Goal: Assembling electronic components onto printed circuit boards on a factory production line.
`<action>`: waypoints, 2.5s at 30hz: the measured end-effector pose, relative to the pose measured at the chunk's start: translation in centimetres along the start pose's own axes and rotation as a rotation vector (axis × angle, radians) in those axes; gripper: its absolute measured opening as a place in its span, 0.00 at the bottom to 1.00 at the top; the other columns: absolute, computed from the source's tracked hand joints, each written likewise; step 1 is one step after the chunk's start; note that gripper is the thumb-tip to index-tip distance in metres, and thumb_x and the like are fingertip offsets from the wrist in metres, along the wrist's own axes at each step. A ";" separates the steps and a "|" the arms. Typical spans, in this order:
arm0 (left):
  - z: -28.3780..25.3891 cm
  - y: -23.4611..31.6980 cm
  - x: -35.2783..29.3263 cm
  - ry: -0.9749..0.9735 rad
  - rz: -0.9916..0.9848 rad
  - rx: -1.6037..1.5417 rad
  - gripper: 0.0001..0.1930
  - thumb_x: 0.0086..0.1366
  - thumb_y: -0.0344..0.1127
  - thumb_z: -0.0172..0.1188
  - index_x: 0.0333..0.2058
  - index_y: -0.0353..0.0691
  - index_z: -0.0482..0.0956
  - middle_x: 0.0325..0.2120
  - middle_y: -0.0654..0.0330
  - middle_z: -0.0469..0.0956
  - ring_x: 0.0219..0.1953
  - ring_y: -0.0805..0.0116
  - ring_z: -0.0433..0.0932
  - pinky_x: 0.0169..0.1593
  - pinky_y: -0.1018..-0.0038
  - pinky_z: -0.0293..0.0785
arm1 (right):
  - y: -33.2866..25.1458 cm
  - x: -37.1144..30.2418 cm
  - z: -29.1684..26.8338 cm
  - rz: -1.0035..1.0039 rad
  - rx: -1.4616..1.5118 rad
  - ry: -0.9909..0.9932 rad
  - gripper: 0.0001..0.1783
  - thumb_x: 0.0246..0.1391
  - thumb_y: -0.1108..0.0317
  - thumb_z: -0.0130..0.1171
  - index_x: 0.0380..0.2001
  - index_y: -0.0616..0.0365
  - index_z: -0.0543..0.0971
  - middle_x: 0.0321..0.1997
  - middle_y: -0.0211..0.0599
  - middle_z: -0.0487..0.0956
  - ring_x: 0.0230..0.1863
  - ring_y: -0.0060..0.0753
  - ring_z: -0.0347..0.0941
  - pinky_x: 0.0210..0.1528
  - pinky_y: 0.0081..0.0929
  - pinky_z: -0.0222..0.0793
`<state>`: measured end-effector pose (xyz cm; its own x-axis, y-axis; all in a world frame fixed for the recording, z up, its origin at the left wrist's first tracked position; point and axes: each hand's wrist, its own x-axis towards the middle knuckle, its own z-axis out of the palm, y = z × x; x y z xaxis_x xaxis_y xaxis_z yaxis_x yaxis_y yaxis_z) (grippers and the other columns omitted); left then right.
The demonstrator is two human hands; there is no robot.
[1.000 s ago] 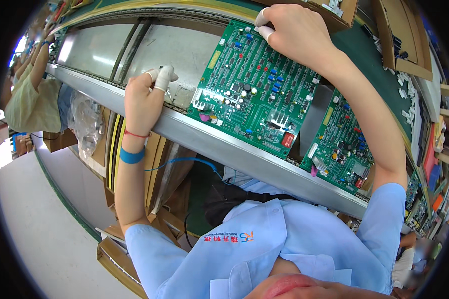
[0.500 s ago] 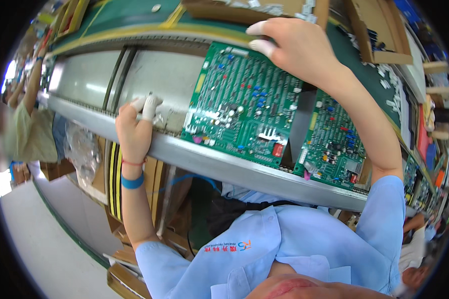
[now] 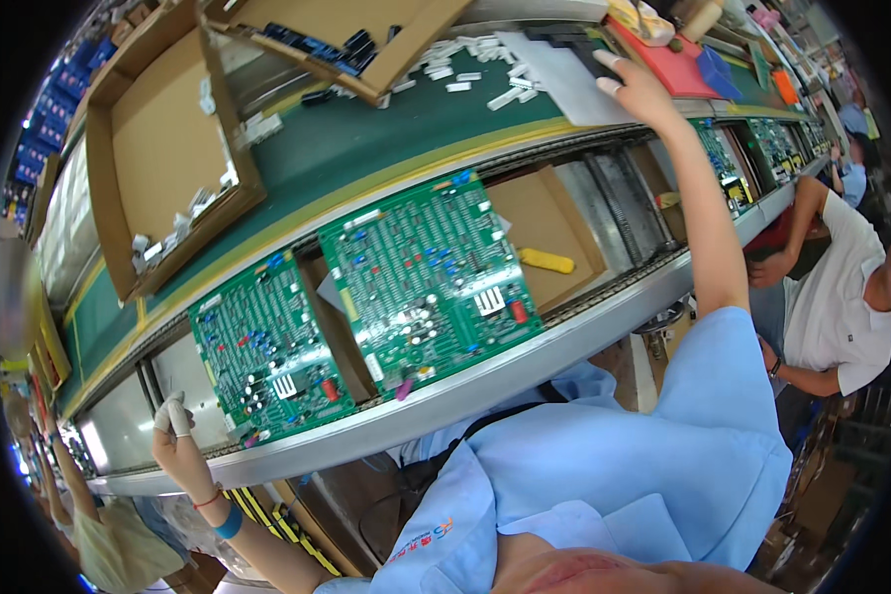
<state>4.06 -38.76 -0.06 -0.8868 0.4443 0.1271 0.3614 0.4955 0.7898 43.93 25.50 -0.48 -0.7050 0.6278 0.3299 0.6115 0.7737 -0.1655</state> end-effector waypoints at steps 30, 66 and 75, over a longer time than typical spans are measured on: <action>10.6 10.2 24.3 -0.751 0.902 0.274 0.30 0.51 0.59 0.63 0.29 0.29 0.83 0.35 0.43 0.81 0.34 0.53 0.81 0.43 0.52 0.75 | 0.7 -1.7 0.6 -0.130 -0.324 0.094 0.17 0.57 0.69 0.54 0.50 0.50 0.76 0.48 0.40 0.76 0.48 0.49 0.73 0.47 0.37 0.70; 9.0 12.8 13.4 -0.306 0.556 0.036 0.15 0.64 0.33 0.59 0.51 0.43 0.79 0.44 0.64 0.80 0.44 0.75 0.77 0.50 0.79 0.71 | 5.0 -5.3 -0.7 0.001 -0.074 0.405 0.17 0.56 0.64 0.57 0.49 0.51 0.77 0.39 0.42 0.81 0.40 0.39 0.78 0.43 0.33 0.71; 10.4 15.8 1.5 -0.346 0.588 0.312 0.15 0.58 0.27 0.64 0.45 0.45 0.83 0.36 0.63 0.82 0.40 0.74 0.75 0.50 0.77 0.68 | -2.8 -4.4 -4.5 0.437 1.979 -0.294 0.20 0.66 0.68 0.45 0.57 0.70 0.64 0.46 0.42 0.74 0.27 0.20 0.59 0.20 0.09 0.57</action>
<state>11.47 -22.48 6.39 -0.3999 0.8848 0.2391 0.8582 0.2699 0.4366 46.94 20.17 2.68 -0.7986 0.5939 -0.0978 -0.2788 -0.5089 -0.8144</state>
